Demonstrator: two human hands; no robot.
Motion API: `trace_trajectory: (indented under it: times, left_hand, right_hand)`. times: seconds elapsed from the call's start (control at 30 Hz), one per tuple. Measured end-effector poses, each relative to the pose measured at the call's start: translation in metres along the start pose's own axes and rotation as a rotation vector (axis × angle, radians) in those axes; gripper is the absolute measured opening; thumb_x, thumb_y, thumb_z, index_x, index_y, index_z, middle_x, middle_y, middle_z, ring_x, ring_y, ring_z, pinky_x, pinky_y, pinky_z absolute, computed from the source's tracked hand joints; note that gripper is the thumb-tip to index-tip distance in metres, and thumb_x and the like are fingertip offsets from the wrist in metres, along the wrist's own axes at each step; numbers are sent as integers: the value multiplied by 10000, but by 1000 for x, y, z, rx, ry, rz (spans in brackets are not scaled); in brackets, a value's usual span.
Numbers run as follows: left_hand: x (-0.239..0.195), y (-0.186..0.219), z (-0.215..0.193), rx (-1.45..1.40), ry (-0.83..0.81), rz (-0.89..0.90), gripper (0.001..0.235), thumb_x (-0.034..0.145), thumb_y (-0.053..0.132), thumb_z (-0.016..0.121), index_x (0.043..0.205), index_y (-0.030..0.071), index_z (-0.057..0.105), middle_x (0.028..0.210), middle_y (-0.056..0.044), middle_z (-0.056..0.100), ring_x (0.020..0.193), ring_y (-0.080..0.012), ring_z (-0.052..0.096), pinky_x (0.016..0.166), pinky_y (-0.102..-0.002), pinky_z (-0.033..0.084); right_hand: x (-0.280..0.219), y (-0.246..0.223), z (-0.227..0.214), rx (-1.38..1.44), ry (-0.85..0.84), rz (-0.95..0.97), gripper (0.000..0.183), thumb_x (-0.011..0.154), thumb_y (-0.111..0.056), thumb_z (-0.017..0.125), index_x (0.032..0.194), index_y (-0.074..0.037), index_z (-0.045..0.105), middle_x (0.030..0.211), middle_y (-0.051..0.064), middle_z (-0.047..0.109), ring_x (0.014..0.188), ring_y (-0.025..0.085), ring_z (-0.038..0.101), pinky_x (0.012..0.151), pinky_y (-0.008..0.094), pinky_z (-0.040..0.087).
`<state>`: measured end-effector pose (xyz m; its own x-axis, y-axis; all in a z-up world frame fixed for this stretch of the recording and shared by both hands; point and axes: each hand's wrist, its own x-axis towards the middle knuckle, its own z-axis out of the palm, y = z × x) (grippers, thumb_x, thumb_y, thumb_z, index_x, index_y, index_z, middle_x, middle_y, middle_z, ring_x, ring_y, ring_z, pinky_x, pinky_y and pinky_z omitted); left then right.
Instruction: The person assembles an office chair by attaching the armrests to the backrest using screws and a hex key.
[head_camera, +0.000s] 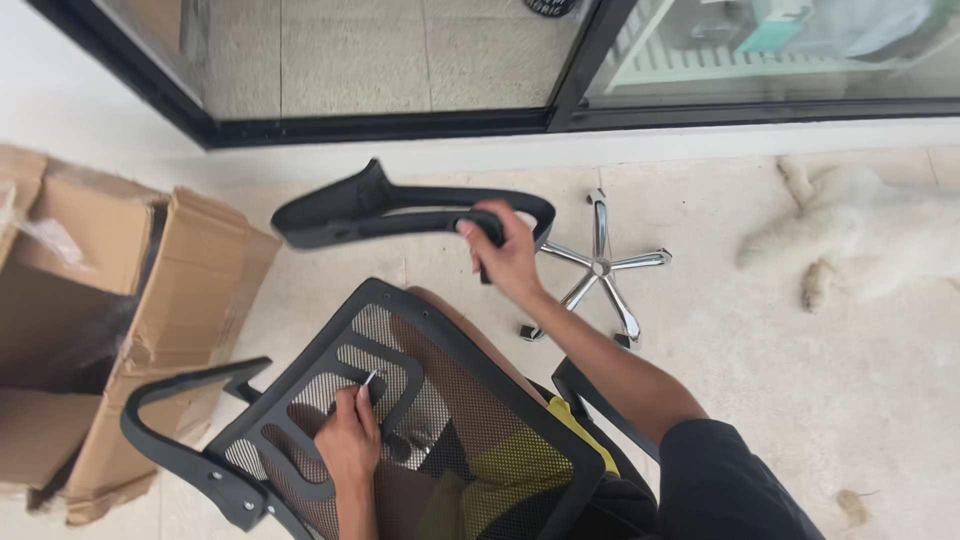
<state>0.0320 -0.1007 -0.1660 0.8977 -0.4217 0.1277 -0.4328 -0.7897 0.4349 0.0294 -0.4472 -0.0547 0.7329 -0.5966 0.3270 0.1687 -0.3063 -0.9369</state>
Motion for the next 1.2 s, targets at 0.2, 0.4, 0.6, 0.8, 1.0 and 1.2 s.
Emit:
trace_trajectory:
  times: [0.2, 0.4, 0.6, 0.8, 1.0, 1.2]
  left_hand:
    - [1, 17, 10, -33, 130, -52, 251, 1087, 368, 447, 1001, 171, 577, 596, -134, 632, 516, -434, 603, 475, -546, 424]
    - [14, 51, 11, -159, 30, 39, 214, 1063, 351, 436, 995, 186, 554, 582, -151, 633, 539, -439, 619, 497, -543, 429]
    - [20, 82, 16, -256, -83, 166, 233, 1067, 349, 424, 992, 162, 541, 589, -138, 616, 527, -412, 634, 506, -513, 431]
    - [26, 119, 11, -205, -224, 182, 275, 1062, 414, 414, 987, 218, 591, 642, -115, 734, 672, -357, 753, 660, -485, 568]
    - [29, 110, 37, -228, -218, 235, 317, 1072, 411, 441, 966, 182, 632, 709, -116, 717, 703, -313, 747, 654, -454, 563]
    - [36, 110, 17, -540, -71, 177, 254, 1087, 267, 489, 1026, 97, 668, 853, -146, 649, 881, -344, 692, 755, -443, 539]
  right_hand:
    - [-64, -19, 12, 116, 4, -89, 213, 990, -206, 705, 1092, -31, 641, 722, 23, 642, 511, 102, 601, 446, 212, 530]
    - [-103, -32, 24, -33, -28, -109, 200, 915, -241, 756, 974, -61, 694, 832, 17, 692, 708, 109, 614, 638, 254, 490]
    - [-114, -48, 10, -44, 18, -104, 180, 917, -220, 747, 969, -56, 692, 865, 11, 715, 779, 123, 667, 722, 262, 540]
    - [-125, -48, -10, 138, 163, -125, 101, 822, -33, 808, 911, -29, 760, 409, 71, 574, 401, 125, 591, 425, 223, 456]
    - [-128, -46, -32, 159, 217, -71, 51, 867, 3, 756, 912, -2, 733, 418, 102, 567, 394, 143, 566, 426, 249, 453]
    - [-116, -50, -34, 299, 246, -64, 75, 974, -33, 641, 943, 18, 686, 468, 127, 569, 372, 165, 560, 421, 274, 481]
